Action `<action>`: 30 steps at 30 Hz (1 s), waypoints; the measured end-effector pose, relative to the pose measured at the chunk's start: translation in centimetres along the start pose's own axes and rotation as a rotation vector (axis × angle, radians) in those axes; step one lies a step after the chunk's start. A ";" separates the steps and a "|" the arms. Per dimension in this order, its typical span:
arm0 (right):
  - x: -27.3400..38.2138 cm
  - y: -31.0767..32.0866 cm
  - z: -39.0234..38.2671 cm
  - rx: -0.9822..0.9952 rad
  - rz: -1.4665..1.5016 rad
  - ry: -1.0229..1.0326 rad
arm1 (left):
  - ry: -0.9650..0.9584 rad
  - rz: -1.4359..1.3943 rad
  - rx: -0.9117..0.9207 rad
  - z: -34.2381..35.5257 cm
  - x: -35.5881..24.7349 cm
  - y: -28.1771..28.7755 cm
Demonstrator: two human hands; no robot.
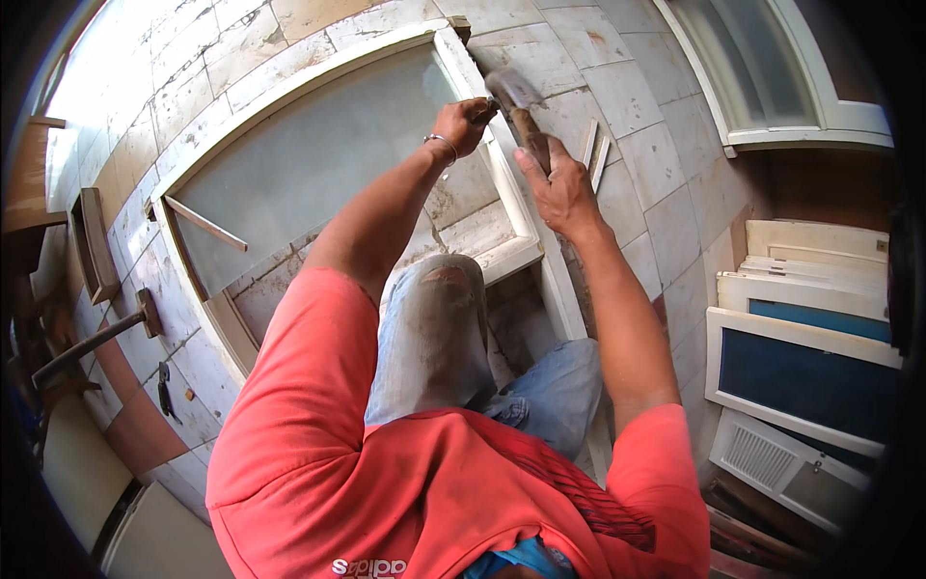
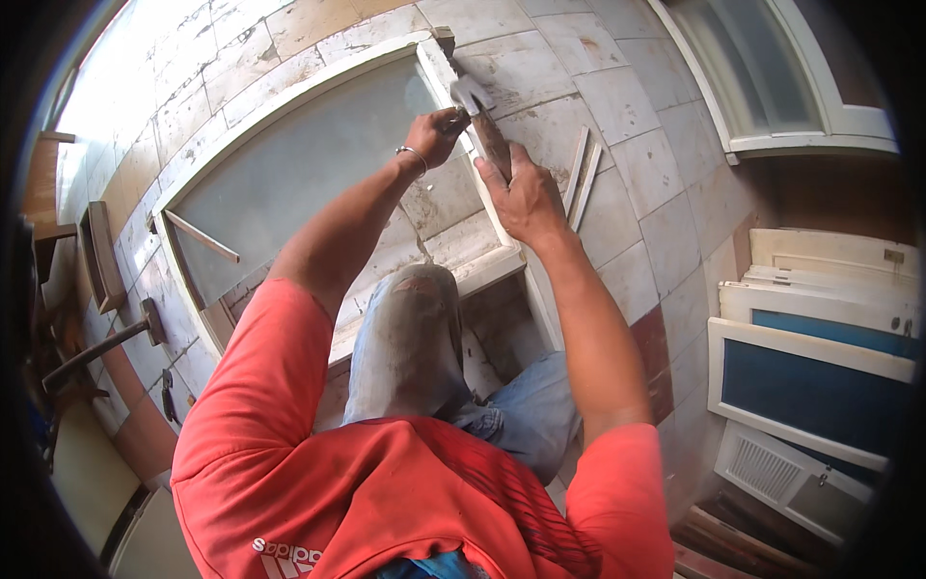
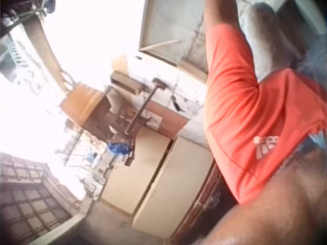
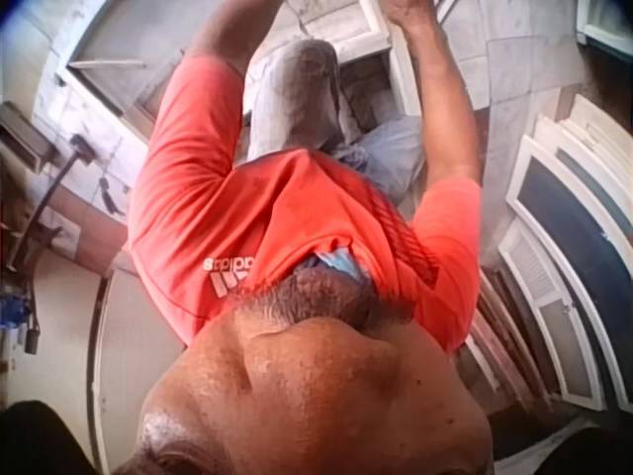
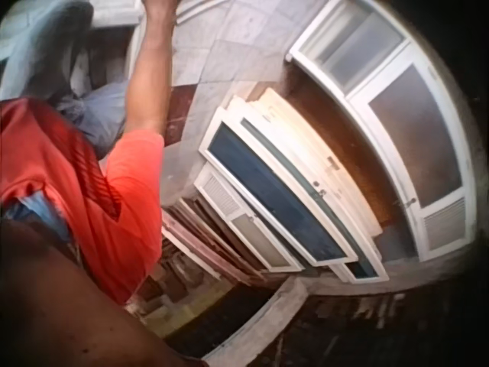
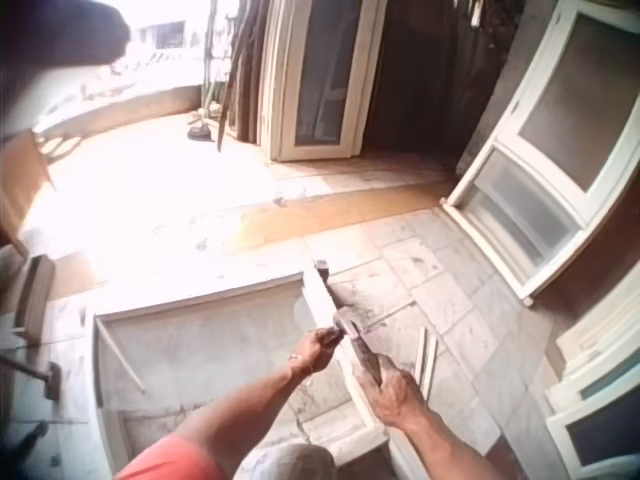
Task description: The person repairs a wooden frame by using a hammer to drive nails into wooden strips and moving a glass pane into place.
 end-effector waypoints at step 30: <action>-19.5 1.1 -22.0 -0.129 -0.178 -0.730 | -0.020 0.760 0.547 4.3 -5.7 -8.2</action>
Point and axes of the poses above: each hand's wrist, its own z-axis towards the middle knuckle, its own y-axis out of the back of the hand, x = y × z, the point moved 4 cm from there along z, towards the middle knuckle, and after that the axes turned 2 degrees about -y, right-handed, at the moved point
